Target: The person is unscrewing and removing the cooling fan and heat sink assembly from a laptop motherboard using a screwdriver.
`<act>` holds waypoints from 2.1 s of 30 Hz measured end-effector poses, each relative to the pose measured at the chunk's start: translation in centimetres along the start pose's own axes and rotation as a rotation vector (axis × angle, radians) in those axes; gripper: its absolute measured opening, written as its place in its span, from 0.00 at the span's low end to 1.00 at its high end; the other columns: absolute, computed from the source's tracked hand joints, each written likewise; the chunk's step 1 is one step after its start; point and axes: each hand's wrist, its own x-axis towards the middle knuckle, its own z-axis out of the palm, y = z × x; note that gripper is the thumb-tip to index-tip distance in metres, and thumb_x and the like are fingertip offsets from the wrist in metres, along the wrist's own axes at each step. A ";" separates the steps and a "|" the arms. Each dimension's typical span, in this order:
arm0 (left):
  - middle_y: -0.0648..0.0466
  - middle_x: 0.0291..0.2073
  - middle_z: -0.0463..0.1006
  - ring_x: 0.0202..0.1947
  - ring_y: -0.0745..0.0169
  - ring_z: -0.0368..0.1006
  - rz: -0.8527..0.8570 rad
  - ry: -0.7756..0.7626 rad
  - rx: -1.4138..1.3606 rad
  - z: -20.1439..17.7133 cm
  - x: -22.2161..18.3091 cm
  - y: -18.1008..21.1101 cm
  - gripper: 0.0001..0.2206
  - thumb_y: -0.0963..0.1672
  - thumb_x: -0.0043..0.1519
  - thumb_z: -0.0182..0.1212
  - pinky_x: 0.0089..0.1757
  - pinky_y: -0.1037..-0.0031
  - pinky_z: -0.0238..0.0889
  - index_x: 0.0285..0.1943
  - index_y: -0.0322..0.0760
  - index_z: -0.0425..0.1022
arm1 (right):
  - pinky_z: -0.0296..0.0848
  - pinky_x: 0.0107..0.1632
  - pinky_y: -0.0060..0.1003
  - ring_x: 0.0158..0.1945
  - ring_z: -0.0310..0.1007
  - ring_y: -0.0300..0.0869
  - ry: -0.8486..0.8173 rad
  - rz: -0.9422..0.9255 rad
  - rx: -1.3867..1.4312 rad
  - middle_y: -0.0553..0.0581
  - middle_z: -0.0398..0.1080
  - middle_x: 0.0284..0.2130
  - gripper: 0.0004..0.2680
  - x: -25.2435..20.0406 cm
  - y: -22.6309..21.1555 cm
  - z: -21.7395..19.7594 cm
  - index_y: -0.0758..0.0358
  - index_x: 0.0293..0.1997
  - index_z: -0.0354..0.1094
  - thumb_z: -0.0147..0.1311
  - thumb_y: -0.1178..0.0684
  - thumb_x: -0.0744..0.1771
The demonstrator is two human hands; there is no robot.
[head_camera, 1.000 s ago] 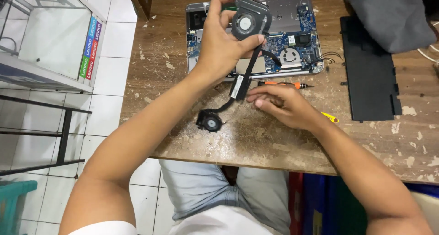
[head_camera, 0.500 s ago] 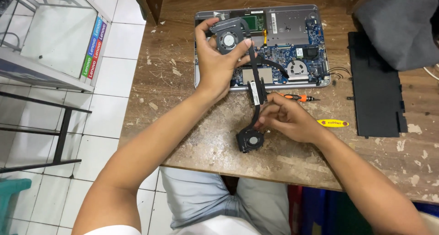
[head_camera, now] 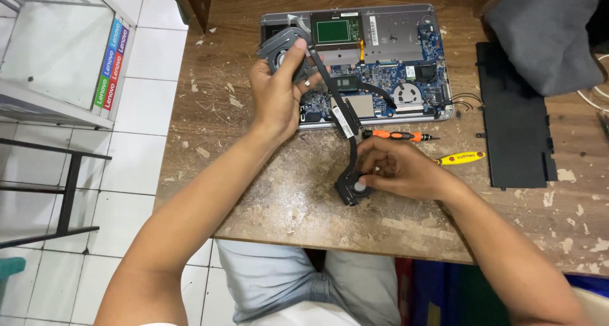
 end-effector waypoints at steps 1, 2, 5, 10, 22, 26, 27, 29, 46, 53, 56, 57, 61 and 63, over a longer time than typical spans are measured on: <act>0.40 0.33 0.82 0.35 0.48 0.83 -0.002 0.003 0.000 -0.3 -0.1 0.0 0.09 0.42 0.58 0.68 0.29 0.73 0.81 0.38 0.26 0.77 | 0.76 0.37 0.28 0.37 0.78 0.37 -0.002 0.002 0.002 0.54 0.79 0.34 0.13 -0.1 0.3 -0.1 0.60 0.53 0.67 0.64 0.58 0.65; 0.39 0.31 0.82 0.34 0.45 0.83 0.000 0.022 0.001 -0.5 -0.1 0.0 0.09 0.41 0.58 0.67 0.30 0.71 0.82 0.36 0.24 0.77 | 0.77 0.39 0.28 0.37 0.77 0.36 0.010 0.013 -0.011 0.53 0.78 0.33 0.13 -0.2 0.6 -0.3 0.61 0.53 0.68 0.64 0.59 0.65; 0.42 0.29 0.80 0.31 0.47 0.82 -0.028 0.051 0.022 -1.6 0.2 0.5 0.09 0.42 0.56 0.67 0.31 0.68 0.83 0.34 0.26 0.76 | 0.73 0.36 0.27 0.33 0.74 0.35 0.034 -0.002 -0.016 0.52 0.77 0.31 0.13 -0.2 0.5 -0.6 0.61 0.53 0.68 0.63 0.60 0.65; 0.45 0.30 0.79 0.22 0.51 0.82 -0.074 0.119 0.099 -3.4 0.2 1.3 0.12 0.44 0.55 0.68 0.26 0.73 0.79 0.37 0.26 0.76 | 0.68 0.30 0.25 0.30 0.71 0.33 0.088 -0.055 -0.047 0.51 0.75 0.31 0.13 -0.3 0.0 -1.1 0.61 0.53 0.69 0.64 0.59 0.65; 0.44 0.29 0.80 0.27 0.51 0.80 -0.027 0.352 -0.072 -5.2 -1.2 3.3 0.12 0.44 0.52 0.66 0.24 0.62 0.77 0.39 0.31 0.73 | 0.49 0.18 0.20 0.17 0.52 0.26 0.309 -0.145 0.184 0.51 0.71 0.39 0.09 0.0 2.0 -1.1 0.64 0.54 0.68 0.56 0.66 0.68; 0.40 0.34 0.79 0.30 0.46 0.81 -0.008 0.249 -0.091 -5.9 -2.4 4.0 0.20 0.44 0.50 0.72 0.28 0.64 0.82 0.47 0.27 0.72 | 0.63 0.25 0.23 0.22 0.61 0.27 0.408 -0.091 0.152 0.51 0.70 0.39 0.07 -0.2 2.5 -1.2 0.62 0.52 0.67 0.56 0.63 0.69; 0.40 0.38 0.77 0.30 0.47 0.80 -0.028 0.193 -0.086 -6.1 -2.8 4.3 0.23 0.44 0.49 0.74 0.27 0.66 0.83 0.50 0.28 0.71 | 0.74 0.29 0.24 0.25 0.67 0.28 0.469 -0.069 0.134 0.50 0.69 0.39 0.06 -0.4 2.6 -1.3 0.62 0.52 0.67 0.56 0.60 0.70; 0.40 0.36 0.79 0.29 0.48 0.80 0.038 0.122 -0.024 -7.0 -3.4 4.6 0.17 0.44 0.52 0.73 0.27 0.66 0.83 0.44 0.27 0.75 | 0.79 0.27 0.33 0.26 0.71 0.36 0.504 -0.032 0.163 0.53 0.70 0.38 0.06 -0.5 1.2 -1.1 0.63 0.51 0.68 0.56 0.61 0.70; 0.27 0.49 0.78 0.38 0.36 0.83 0.020 -0.078 0.307 -10.2 -6.2 6.0 0.11 0.39 0.60 0.65 0.24 0.81 0.83 0.48 0.23 0.79 | 0.86 0.29 0.45 0.22 0.72 0.45 0.654 0.035 0.285 0.54 0.61 0.20 0.06 -0.9 0.4 -0.8 0.65 0.54 0.67 0.54 0.61 0.72; 0.32 0.42 0.80 0.35 0.41 0.84 0.004 0.000 0.374 -10.3 -6.1 5.7 0.08 0.40 0.61 0.64 0.22 0.78 0.82 0.44 0.26 0.79 | 0.88 0.33 0.43 0.27 0.70 0.37 0.614 0.011 0.309 0.56 0.68 0.23 0.07 -0.9 1.1 -1.2 0.66 0.52 0.69 0.56 0.64 0.69; 0.37 0.38 0.82 0.34 0.47 0.84 0.064 0.024 0.487 -10.9 -5.9 4.9 0.07 0.41 0.63 0.62 0.27 0.76 0.82 0.44 0.28 0.78 | 0.87 0.32 0.45 0.31 0.75 0.46 0.598 0.011 0.292 0.64 0.71 0.29 0.07 -1.0 0.9 -1.2 0.70 0.52 0.69 0.56 0.64 0.69; 0.40 0.34 0.82 0.32 0.51 0.83 0.149 0.005 0.561 -11.2 -5.6 4.6 0.08 0.43 0.64 0.62 0.33 0.71 0.84 0.43 0.29 0.78 | 0.86 0.31 0.45 0.34 0.78 0.53 0.591 0.008 0.287 0.68 0.73 0.32 0.07 -0.8 0.8 -1.2 0.70 0.52 0.68 0.55 0.64 0.69; 0.37 0.40 0.81 0.39 0.47 0.82 0.150 0.019 0.491 -11.6 -4.9 3.8 0.11 0.44 0.62 0.63 0.42 0.63 0.84 0.47 0.28 0.77 | 0.85 0.27 0.40 0.17 0.64 0.34 0.586 0.021 0.141 0.50 0.59 0.13 0.09 -0.9 0.6 -1.2 0.66 0.54 0.71 0.57 0.61 0.69; 0.37 0.38 0.81 0.36 0.48 0.82 0.110 0.092 0.444 -11.3 -4.7 3.8 0.12 0.43 0.62 0.63 0.37 0.64 0.86 0.48 0.27 0.76 | 0.64 0.24 0.26 0.19 0.44 0.28 0.541 0.028 0.102 0.41 0.49 0.14 0.09 -0.9 0.7 -1.2 0.63 0.55 0.71 0.58 0.59 0.68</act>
